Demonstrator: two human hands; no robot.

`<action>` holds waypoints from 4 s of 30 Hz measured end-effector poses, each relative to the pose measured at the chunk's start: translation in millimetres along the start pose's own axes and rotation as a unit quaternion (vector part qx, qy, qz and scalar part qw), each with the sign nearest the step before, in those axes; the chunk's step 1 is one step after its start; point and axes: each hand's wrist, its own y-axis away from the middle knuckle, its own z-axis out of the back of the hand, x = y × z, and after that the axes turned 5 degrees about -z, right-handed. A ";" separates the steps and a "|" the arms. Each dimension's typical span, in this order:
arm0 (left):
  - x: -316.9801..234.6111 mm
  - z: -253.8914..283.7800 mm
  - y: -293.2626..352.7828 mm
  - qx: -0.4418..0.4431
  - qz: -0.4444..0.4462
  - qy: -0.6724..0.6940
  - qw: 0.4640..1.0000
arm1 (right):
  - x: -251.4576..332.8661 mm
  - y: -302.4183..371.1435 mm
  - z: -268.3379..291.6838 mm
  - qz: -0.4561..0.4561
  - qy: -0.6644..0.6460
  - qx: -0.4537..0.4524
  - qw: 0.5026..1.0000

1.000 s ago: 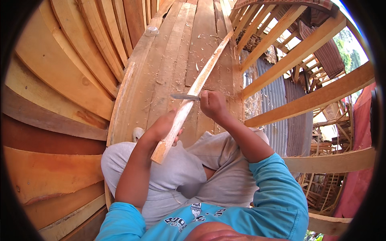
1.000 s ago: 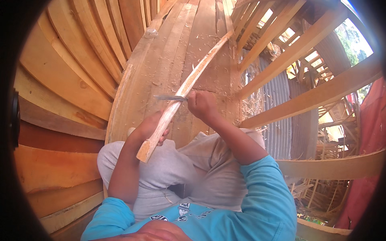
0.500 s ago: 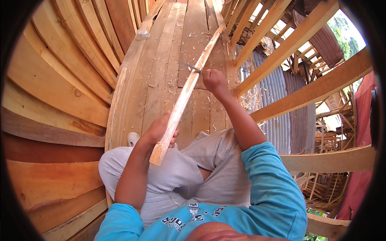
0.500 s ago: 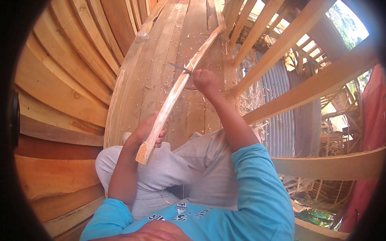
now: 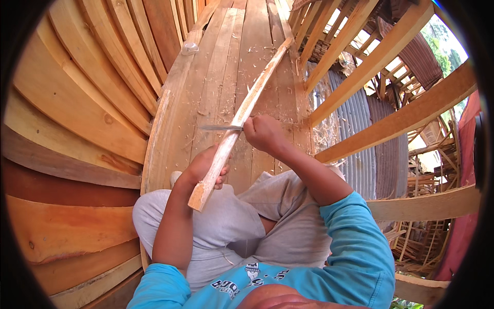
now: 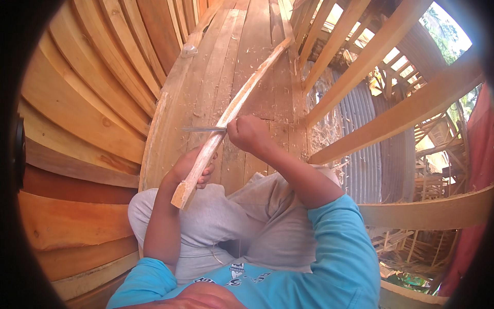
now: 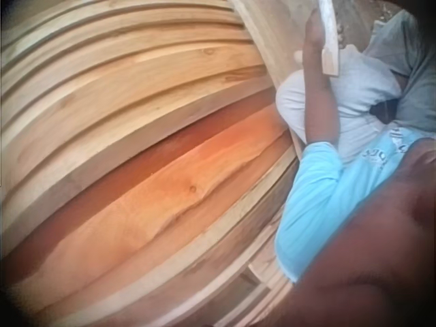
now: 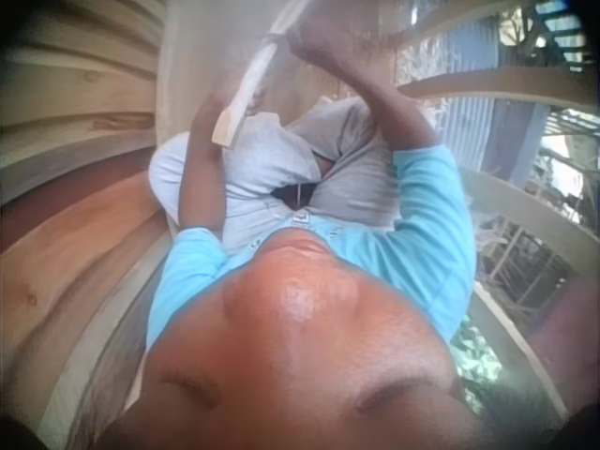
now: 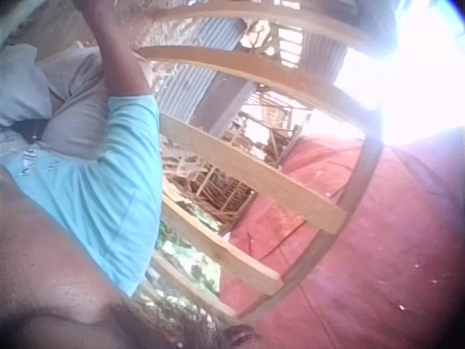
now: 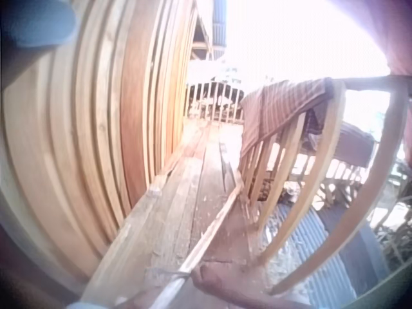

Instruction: The person sits on a wooden floor and uses a knife to shave and shape a long piece of wood. They repeatedly scrape the surface to remove thin layers, rotating the wood to work different sides.

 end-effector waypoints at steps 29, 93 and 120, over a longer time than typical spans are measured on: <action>3.3 -9.8 -15.6 0.032 -0.022 0.014 0.999 | -73.1 -36.3 -3.1 -0.132 0.026 -0.093 0.987; 6.3 9.5 -21.1 0.198 0.037 0.280 0.939 | -80.9 -61.3 -19.6 -0.074 0.049 -0.169 0.982; 11.7 -12.2 -5.6 0.163 0.047 0.187 0.968 | -74.7 -68.5 6.9 -0.030 0.074 -0.197 0.977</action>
